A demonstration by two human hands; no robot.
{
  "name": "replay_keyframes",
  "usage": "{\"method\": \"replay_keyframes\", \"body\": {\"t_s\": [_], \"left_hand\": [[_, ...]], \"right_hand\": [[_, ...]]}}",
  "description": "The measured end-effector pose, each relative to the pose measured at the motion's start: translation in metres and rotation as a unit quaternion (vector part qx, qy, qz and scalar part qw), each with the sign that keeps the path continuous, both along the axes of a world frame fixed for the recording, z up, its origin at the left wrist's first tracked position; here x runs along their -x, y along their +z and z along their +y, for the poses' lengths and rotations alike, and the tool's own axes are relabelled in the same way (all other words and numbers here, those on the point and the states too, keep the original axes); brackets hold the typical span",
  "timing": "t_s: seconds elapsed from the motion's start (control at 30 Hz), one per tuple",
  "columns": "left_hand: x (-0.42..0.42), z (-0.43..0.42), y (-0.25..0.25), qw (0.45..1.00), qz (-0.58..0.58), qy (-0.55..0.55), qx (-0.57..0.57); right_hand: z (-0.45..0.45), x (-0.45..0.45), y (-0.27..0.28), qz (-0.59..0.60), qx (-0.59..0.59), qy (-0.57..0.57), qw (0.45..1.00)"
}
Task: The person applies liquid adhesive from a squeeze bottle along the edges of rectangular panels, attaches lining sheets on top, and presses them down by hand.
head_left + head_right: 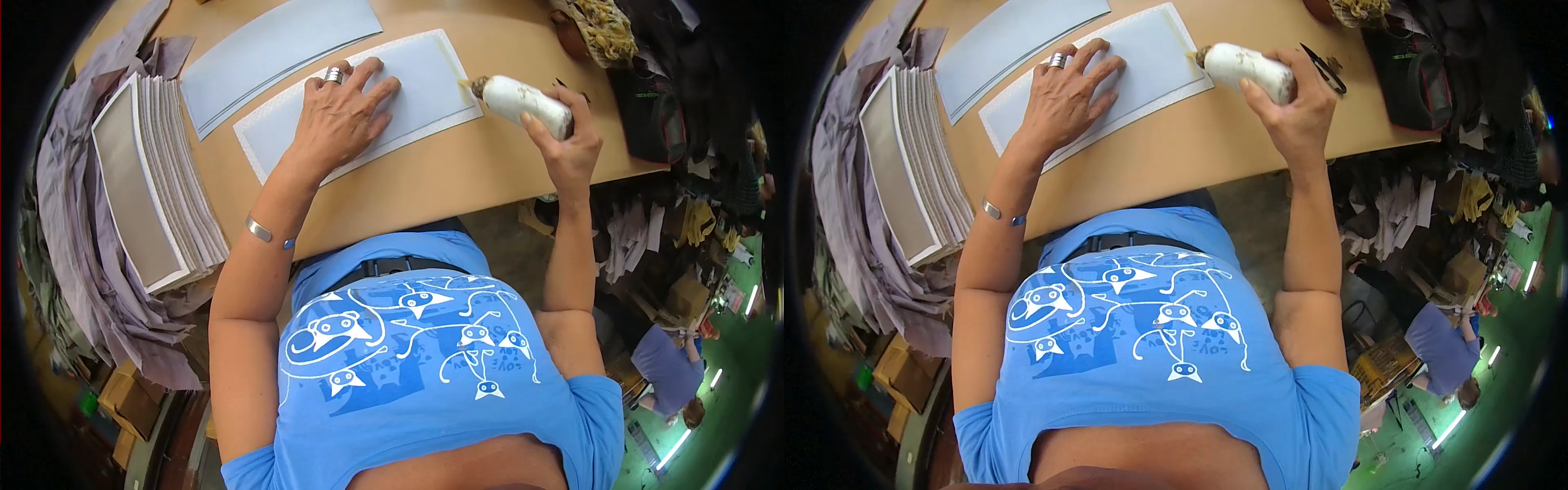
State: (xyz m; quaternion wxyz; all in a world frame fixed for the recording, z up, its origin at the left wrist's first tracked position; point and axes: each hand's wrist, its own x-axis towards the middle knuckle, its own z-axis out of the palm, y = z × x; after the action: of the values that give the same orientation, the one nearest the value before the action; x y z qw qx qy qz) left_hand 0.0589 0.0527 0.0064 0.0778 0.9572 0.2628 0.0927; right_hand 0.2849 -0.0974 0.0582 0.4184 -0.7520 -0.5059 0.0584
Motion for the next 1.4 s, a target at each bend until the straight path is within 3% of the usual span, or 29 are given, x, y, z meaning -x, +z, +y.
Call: {"method": "replay_keyframes", "body": {"t_s": [0.13,0.33,0.43,0.77,0.93,1.27,1.4], "left_hand": [[-0.001,-0.002,0.003,0.999,0.047,0.013,-0.006],[0.0,0.0,0.001,1.0,0.028,0.005,0.004],[0.0,0.006,0.003,0.999,0.039,-0.005,0.01],[-0.003,0.038,0.007,0.988,0.073,-0.056,0.127],[0.0,0.039,0.005,0.99,0.05,-0.059,0.118],[0.001,0.049,-0.007,0.988,0.059,-0.105,0.099],[0.001,0.058,0.001,0.975,0.058,-0.184,0.114]], "right_hand": [[0.014,-0.002,-0.006,-0.022,-0.022,0.006,0.999],[-0.017,0.0,0.002,-0.038,0.021,0.003,0.999],[-0.028,0.012,0.003,0.012,0.016,-0.029,0.999],[-0.038,0.046,-0.01,0.035,-0.023,-0.045,0.998],[-0.041,0.042,-0.014,0.023,-0.033,-0.077,0.996],[-0.035,0.089,-0.015,0.033,-0.03,0.017,0.999],[-0.031,0.1,-0.017,0.039,-0.039,0.065,0.996]]}}
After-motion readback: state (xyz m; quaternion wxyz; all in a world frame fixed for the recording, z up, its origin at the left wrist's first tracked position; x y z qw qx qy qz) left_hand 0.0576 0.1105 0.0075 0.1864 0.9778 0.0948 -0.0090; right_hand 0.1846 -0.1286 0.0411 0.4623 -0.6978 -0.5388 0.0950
